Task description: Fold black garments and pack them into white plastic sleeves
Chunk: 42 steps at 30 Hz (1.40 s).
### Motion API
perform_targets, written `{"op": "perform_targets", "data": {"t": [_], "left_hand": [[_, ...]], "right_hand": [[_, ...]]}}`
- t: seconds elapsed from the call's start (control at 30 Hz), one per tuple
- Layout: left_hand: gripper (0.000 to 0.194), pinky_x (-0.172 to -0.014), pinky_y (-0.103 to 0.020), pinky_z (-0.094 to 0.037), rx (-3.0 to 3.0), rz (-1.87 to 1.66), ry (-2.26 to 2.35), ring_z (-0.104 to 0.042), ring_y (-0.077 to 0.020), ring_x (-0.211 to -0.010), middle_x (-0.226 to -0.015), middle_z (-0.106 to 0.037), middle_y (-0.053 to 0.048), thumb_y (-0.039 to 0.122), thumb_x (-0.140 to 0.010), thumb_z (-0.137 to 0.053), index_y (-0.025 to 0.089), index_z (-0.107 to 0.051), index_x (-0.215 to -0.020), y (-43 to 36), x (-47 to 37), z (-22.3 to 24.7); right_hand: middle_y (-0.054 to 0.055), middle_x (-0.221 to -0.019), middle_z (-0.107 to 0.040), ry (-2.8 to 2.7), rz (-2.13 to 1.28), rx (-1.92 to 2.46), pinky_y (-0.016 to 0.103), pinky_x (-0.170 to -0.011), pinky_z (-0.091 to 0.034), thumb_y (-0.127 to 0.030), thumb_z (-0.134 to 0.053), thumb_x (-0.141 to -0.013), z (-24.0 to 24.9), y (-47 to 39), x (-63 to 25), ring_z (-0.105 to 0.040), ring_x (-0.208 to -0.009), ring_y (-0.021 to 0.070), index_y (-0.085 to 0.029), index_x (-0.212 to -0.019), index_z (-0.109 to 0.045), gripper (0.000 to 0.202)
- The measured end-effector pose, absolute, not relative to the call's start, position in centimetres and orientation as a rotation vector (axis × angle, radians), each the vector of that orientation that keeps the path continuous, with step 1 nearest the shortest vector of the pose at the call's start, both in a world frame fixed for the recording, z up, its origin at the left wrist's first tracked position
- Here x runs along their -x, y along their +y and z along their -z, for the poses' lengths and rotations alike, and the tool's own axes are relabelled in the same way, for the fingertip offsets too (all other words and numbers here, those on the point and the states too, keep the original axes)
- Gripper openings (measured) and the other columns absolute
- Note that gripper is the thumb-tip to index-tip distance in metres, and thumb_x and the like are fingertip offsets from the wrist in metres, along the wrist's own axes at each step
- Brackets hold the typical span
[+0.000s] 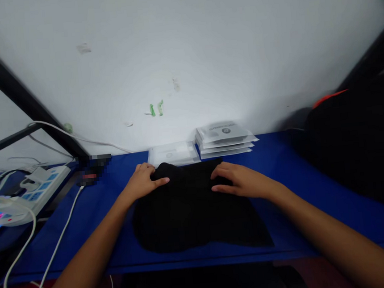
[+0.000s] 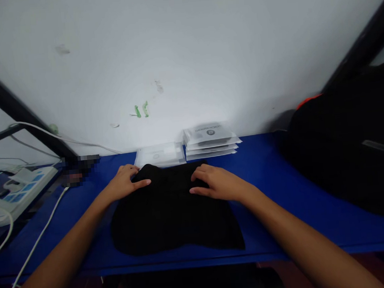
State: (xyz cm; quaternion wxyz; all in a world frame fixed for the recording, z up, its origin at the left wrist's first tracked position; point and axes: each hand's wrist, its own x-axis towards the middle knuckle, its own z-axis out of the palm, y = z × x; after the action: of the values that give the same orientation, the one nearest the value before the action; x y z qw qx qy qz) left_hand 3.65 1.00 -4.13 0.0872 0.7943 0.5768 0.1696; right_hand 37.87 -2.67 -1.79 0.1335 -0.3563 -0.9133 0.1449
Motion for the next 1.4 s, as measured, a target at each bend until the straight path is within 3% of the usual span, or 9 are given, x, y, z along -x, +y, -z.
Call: {"op": "perform_targets", "data": {"t": [0.2, 0.33, 0.5, 0.6, 0.77, 1.0, 1.1, 1.23, 1.4], "left_hand": [[0.018, -0.079, -0.042, -0.049, -2.209, -1.126, 1.720, -0.059, -0.0242, -0.088, -0.096, -0.061, -0.006, 0.028, -0.075, -0.064, 0.021, -0.053, -0.087, 0.9, -4.4, 4.1], [0.027, -0.087, -0.041, -0.048, -2.358, -1.415, 1.411, -0.057, -0.0245, -0.105, -0.111, -0.059, -0.008, 0.015, -0.074, -0.062, 0.023, -0.052, -0.099, 0.2, -4.9, 3.1], [0.034, -0.099, -0.044, -0.044, -2.703, -0.563, 0.943, -0.055, -0.0250, -0.113, -0.121, -0.057, -0.007, 0.020, -0.079, -0.064, 0.025, -0.054, -0.112, -1.1, -6.1, 2.6], [0.047, -0.103, -0.045, -0.041, -2.687, -0.349, 0.936, -0.050, -0.0280, -0.119, -0.127, -0.053, -0.008, 0.020, -0.073, -0.067, 0.025, -0.052, -0.117, -1.6, -6.3, 2.2], [0.059, -0.105, -0.046, -0.040, -2.664, -0.301, 0.954, -0.048, -0.0295, -0.121, -0.128, -0.051, -0.009, 0.015, -0.068, -0.068, 0.024, -0.048, -0.122, -1.7, -6.2, 1.7], [0.021, -0.090, -0.040, -0.048, -2.771, -0.469, 1.065, -0.058, -0.0237, -0.100, -0.106, -0.061, -0.007, 0.018, -0.084, -0.053, 0.020, -0.056, -0.105, -1.3, -6.7, 2.7], [0.018, -0.086, -0.040, -0.049, -2.770, -0.635, 1.073, -0.060, -0.0232, -0.096, -0.103, -0.063, -0.008, 0.019, -0.085, -0.051, 0.019, -0.054, -0.102, -1.7, -7.4, 3.3], [0.018, -0.086, -0.038, -0.050, -2.605, -0.855, 0.958, -0.060, -0.0216, -0.098, -0.105, -0.063, -0.008, 0.024, -0.088, -0.050, 0.020, -0.053, -0.105, -3.6, -9.6, 3.2], [0.024, -0.092, -0.037, -0.047, -2.557, -0.698, 0.758, -0.060, -0.0213, -0.102, -0.106, -0.064, -0.006, 0.038, -0.092, -0.055, 0.022, -0.056, -0.109, -3.9, -10.9, 2.2]], "right_hand": [[0.011, -0.112, -0.061, -2.560, -0.454, 0.971, 0.041, -0.091, -0.049, -0.049, -0.050, -0.094, 1.7, -2.8, -38.0, -0.058, -0.105, 0.0241, -0.019, -0.118, -0.056, 0.039], [0.011, -0.116, -0.059, -2.554, -0.451, 0.948, 0.042, -0.094, -0.048, -0.049, -0.051, -0.094, 1.6, -3.0, -37.8, -0.057, -0.108, 0.0241, -0.019, -0.120, -0.054, 0.040], [0.011, -0.110, -0.061, -2.613, -0.452, 0.986, 0.041, -0.088, -0.050, -0.049, -0.051, -0.094, 1.6, -3.0, -37.6, -0.060, -0.102, 0.0243, -0.018, -0.117, -0.055, 0.039], [0.011, -0.107, -0.063, -2.630, -0.442, 1.003, 0.040, -0.086, -0.051, -0.049, -0.051, -0.094, 1.7, -3.0, -37.6, -0.061, -0.098, 0.0242, -0.018, -0.116, -0.057, 0.038], [0.010, -0.104, -0.064, -2.654, -0.444, 1.009, 0.039, -0.082, -0.052, -0.049, -0.051, -0.094, 1.8, -2.9, -37.5, -0.062, -0.095, 0.0236, -0.017, -0.114, -0.059, 0.038], [0.011, -0.106, -0.063, -2.650, -0.433, 0.986, 0.040, -0.084, -0.053, -0.047, -0.051, -0.094, 2.3, -2.7, -37.5, -0.063, -0.096, 0.0240, -0.017, -0.115, -0.058, 0.037], [0.014, -0.125, -0.056, -2.570, -0.363, 0.910, 0.044, -0.095, -0.049, -0.043, -0.055, -0.093, 2.5, -3.0, -37.2, -0.057, -0.114, 0.0264, -0.018, -0.130, -0.048, 0.045], [0.020, -0.147, -0.037, -2.492, -0.142, 0.704, 0.054, -0.107, -0.038, -0.038, -0.064, -0.086, 2.8, -3.8, -36.3, -0.036, -0.135, 0.0317, -0.018, -0.144, -0.030, 0.070], [0.018, -0.128, -0.057, -2.552, -0.059, 0.517, 0.052, -0.099, -0.044, -0.022, -0.056, -0.086, 3.0, -4.0, -35.8, -0.051, -0.121, 0.0294, -0.016, -0.117, -0.051, 0.033]]}}
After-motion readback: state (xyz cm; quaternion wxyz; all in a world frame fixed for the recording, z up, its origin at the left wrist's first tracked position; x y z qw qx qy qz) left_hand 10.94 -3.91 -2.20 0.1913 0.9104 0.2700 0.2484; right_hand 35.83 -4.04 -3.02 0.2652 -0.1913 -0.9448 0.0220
